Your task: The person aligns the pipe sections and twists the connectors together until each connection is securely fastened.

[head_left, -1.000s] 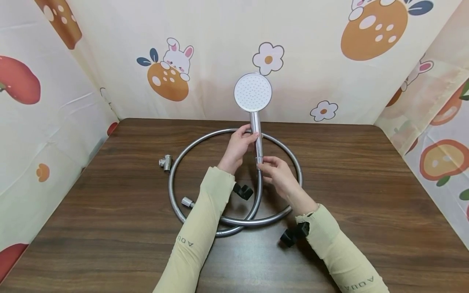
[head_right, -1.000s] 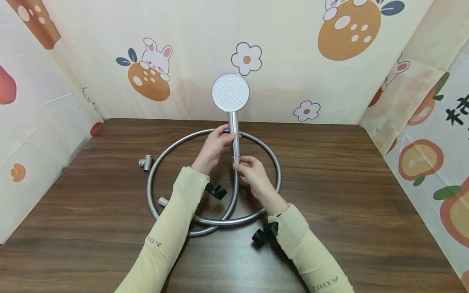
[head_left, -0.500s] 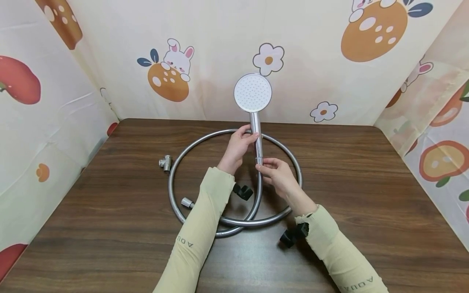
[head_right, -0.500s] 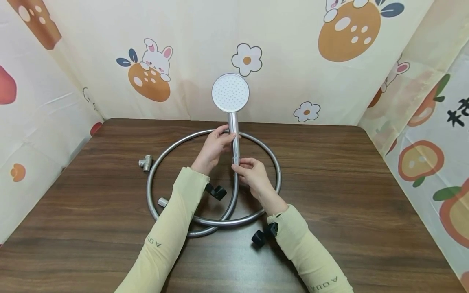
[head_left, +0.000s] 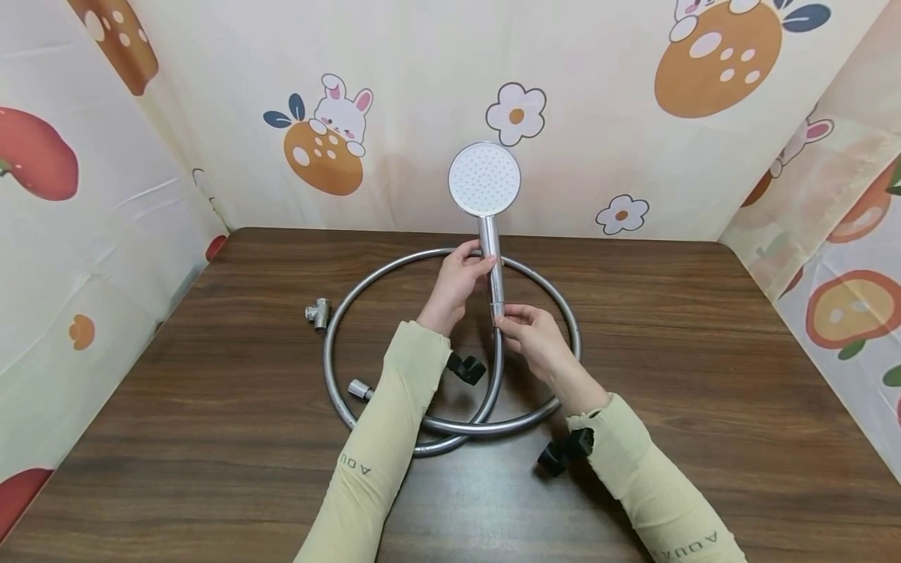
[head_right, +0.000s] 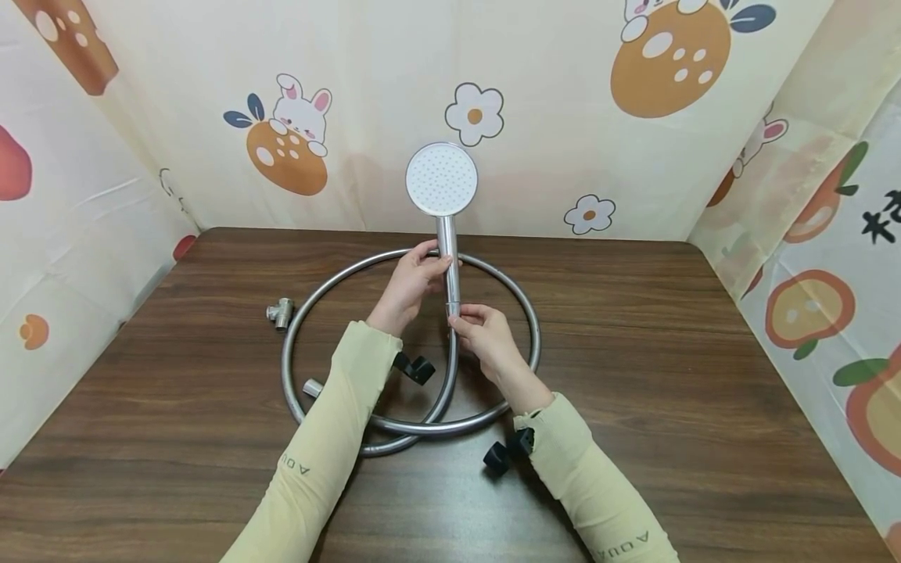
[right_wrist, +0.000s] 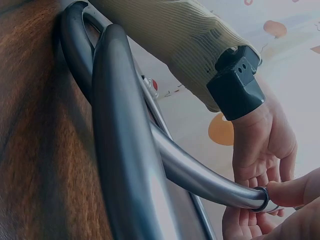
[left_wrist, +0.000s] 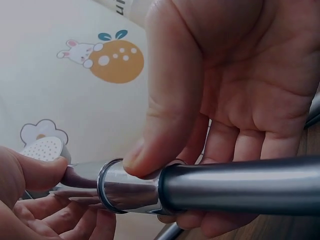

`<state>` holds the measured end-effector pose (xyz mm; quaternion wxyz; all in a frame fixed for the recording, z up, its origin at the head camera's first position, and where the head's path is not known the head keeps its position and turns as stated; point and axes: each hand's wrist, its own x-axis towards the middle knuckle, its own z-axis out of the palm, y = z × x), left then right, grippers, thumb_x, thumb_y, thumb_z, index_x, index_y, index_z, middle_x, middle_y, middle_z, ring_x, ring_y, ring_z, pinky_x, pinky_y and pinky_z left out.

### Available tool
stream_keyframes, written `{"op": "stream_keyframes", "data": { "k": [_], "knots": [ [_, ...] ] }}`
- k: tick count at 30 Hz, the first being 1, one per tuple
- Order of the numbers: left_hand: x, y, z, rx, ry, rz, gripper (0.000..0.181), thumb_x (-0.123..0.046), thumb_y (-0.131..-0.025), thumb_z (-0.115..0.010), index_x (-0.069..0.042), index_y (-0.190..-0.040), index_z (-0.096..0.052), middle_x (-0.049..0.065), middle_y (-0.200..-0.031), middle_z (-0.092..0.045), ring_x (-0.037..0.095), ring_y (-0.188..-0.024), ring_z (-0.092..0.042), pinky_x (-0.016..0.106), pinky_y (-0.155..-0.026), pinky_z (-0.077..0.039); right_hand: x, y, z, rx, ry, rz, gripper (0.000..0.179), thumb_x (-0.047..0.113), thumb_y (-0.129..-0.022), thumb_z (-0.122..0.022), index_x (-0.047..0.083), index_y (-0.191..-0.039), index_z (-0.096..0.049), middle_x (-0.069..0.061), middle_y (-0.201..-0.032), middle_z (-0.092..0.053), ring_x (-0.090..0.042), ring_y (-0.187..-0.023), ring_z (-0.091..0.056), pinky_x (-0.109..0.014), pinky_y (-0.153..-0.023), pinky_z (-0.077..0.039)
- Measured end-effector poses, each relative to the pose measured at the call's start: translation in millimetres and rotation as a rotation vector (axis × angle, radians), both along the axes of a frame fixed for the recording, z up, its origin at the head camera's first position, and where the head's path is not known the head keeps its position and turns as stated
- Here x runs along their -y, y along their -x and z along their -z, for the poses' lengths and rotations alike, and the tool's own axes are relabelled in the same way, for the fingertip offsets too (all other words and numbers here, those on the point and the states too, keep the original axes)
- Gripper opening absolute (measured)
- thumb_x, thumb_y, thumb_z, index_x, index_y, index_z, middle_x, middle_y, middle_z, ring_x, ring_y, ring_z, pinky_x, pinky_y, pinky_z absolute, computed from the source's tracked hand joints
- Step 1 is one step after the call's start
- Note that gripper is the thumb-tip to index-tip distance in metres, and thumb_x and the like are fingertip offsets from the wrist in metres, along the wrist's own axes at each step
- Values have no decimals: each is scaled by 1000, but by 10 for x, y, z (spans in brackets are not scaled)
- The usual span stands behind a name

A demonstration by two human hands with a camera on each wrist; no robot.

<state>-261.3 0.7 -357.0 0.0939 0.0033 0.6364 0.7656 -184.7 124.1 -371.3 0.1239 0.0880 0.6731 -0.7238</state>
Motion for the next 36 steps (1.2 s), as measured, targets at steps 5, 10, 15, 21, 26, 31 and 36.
{"op": "stream_keyframes", "data": {
  "k": [5,10,15,21,26,31,36],
  "knots": [
    [-3,-6,-7,-3,11,-6,37,-10,-90,-56,-6,-126,-48,21,-110,-59,17,-81,-56,47,-92,-42,-2,-12,11,-32,19,-3,37,-1,-90,-49,-16,-123,-39,2,-80,-54,-4,-71,-56,-17,-69,-49],
    [-3,-17,-23,-6,6,-6,36,-8,-90,-55,-5,-125,-47,24,-111,-60,16,-80,-58,48,-93,-42,-41,8,104,-116,64,-32,35,5,-89,-55,-15,-117,-45,-3,-82,-59,-10,-74,-61,-21,-72,-50],
    [3,-30,-45,-14,20,-1,34,-8,-91,-52,-5,-124,-46,24,-110,-61,18,-84,-59,37,-82,-47,-46,18,131,-153,67,-46,34,5,-89,-55,-15,-115,-46,-7,-85,-61,-14,-76,-62,-21,-73,-50],
    [14,-28,-54,-15,22,1,34,-7,-91,-52,-5,-124,-45,26,-110,-60,17,-81,-59,24,-67,-47,5,-27,1,-84,35,-32,36,-1,-91,-47,-18,-121,-39,-5,-85,-60,-10,-74,-61,-19,-73,-49],
    [31,-16,-60,-24,3,1,33,-7,-91,-53,-4,-123,-47,27,-109,-60,16,-78,-60,25,-67,-48,14,-25,-26,-64,60,-17,37,-1,-90,-48,-17,-122,-38,-1,-83,-58,-9,-73,-61,-22,-76,-50],
    [34,-16,-69,-27,-12,6,32,-7,-90,-54,-3,-121,-48,27,-109,-60,13,-75,-60,24,-66,-48,28,-5,-12,-57,34,11,36,2,-89,-51,-14,-120,-42,2,-83,-56,-8,-74,-60,-23,-77,-50],
    [31,-14,-71,-24,-17,7,32,-6,-90,-54,-3,-121,-48,27,-109,-60,12,-70,-60,25,-65,-48,19,13,-6,-47,10,22,40,6,-87,-55,-12,-121,-43,0,-88,-55,-4,-78,-57,-22,-78,-48]
  ]
}}
